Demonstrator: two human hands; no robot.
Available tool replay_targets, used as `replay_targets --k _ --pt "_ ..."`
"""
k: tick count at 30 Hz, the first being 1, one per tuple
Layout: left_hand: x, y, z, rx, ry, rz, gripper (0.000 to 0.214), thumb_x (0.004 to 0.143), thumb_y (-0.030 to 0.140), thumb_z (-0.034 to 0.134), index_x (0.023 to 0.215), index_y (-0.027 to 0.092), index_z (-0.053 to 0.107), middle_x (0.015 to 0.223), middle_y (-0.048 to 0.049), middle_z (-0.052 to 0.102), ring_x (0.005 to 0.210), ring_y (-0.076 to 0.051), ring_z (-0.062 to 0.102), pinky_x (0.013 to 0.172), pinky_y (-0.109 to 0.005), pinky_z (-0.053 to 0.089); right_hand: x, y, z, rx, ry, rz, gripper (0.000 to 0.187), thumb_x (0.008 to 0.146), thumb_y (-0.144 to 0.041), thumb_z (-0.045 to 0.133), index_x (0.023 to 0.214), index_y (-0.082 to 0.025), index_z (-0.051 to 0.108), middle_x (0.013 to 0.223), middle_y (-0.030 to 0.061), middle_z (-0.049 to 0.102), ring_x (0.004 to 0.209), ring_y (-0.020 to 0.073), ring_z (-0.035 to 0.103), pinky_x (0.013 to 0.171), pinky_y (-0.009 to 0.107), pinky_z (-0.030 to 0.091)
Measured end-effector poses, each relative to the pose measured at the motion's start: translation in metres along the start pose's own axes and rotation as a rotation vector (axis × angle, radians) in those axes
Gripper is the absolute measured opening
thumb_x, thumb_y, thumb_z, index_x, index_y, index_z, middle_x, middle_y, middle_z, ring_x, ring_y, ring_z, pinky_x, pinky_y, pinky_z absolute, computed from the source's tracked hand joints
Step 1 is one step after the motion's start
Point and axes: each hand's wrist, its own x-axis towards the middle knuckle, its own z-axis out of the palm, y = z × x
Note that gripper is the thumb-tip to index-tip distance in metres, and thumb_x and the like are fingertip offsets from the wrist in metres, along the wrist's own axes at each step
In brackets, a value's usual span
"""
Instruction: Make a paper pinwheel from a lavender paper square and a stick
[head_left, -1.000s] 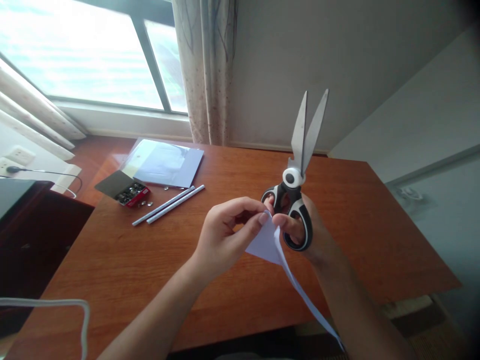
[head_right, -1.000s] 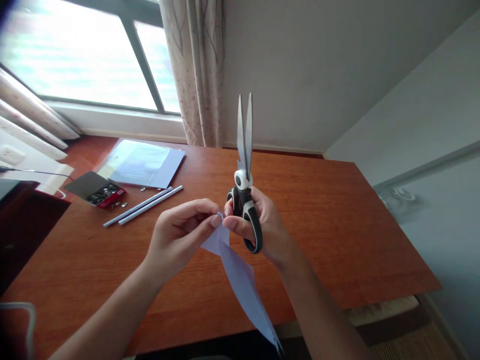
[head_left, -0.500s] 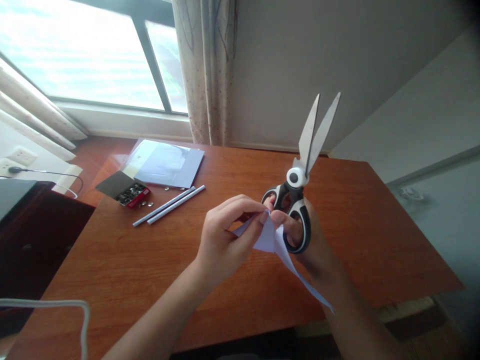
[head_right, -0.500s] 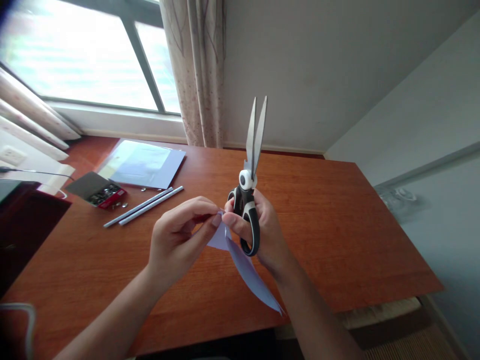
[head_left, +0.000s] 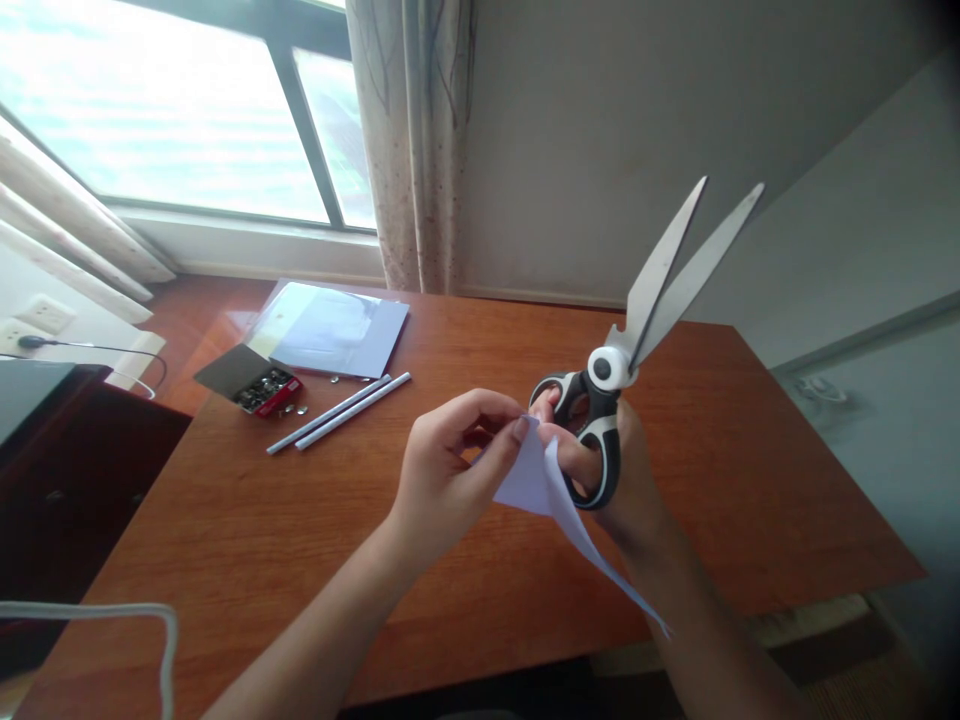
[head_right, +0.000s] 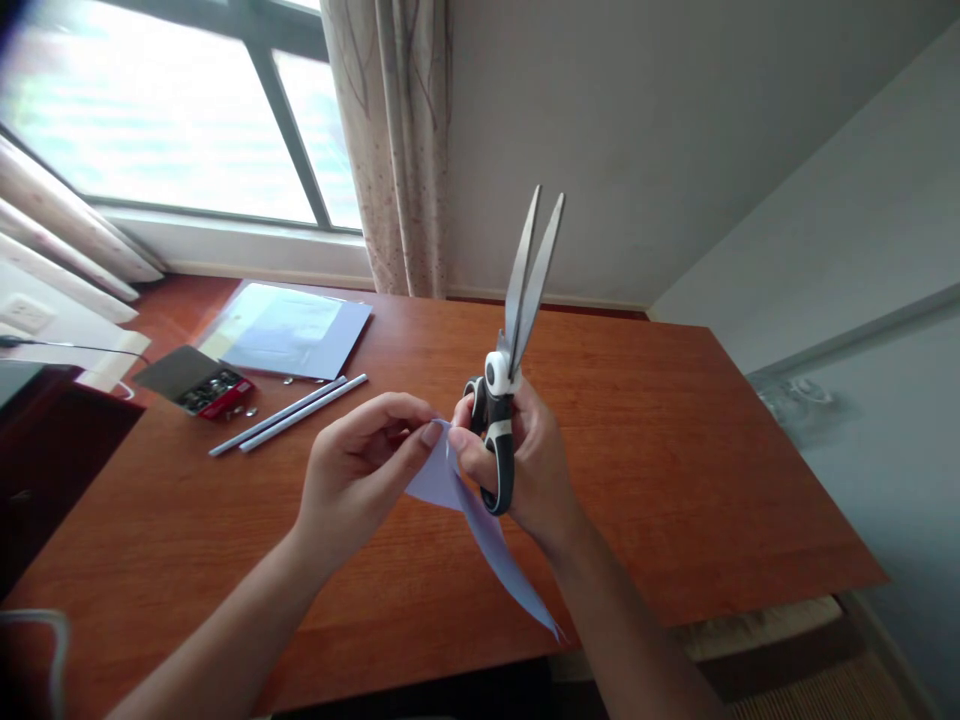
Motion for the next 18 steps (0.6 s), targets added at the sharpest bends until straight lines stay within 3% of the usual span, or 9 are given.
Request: replay_targets --k 4,10,18 --pt "-0.0012 -0.0012 -0.0006 0.054 -0.017 0.025 0.007 0.090 0.022 0.068 0.085 0.018 0.067 0.079 -0.0031 0.068 0.070 -0.014 0.063 0.062 -0.022 0.052 -0.0001 -0.0008 0.0023 -0.018 0.033 -0.013 0.024 0.075 -0.032 0.078 0.082 -0.023 0.057 0.075 -0.0003 0.062 0.064 0.0150 0.056 0.057 0.028 0.048" --pt "-0.0031 -0.0037 -0.0012 0.115 -0.046 0.064 0.004 0.092 0.017 0.065 0.088 0.018 0.066 0.081 -0.0023 0.068 0.073 -0.013 0.064 0.066 -0.022 0.053 -0.0024 0.0002 0.0071 -0.050 0.120 -0.002 0.017 0.078 -0.019 0.071 0.083 -0.024 0.056 0.078 0.0000 0.064 0.067 0.0149 0.059 0.060 0.029 0.050" --pt "0.0001 0.0032 -0.0007 0.262 -0.005 0.258 0.007 0.087 0.008 0.066 0.086 0.015 0.067 0.080 -0.0033 0.066 0.071 -0.012 0.062 0.067 -0.023 0.054 -0.0051 -0.0048 0.0105 -0.190 0.187 -0.108 0.019 0.073 -0.013 0.069 0.085 -0.023 0.058 0.077 -0.0024 0.064 0.066 0.0132 0.059 0.062 0.027 0.050"
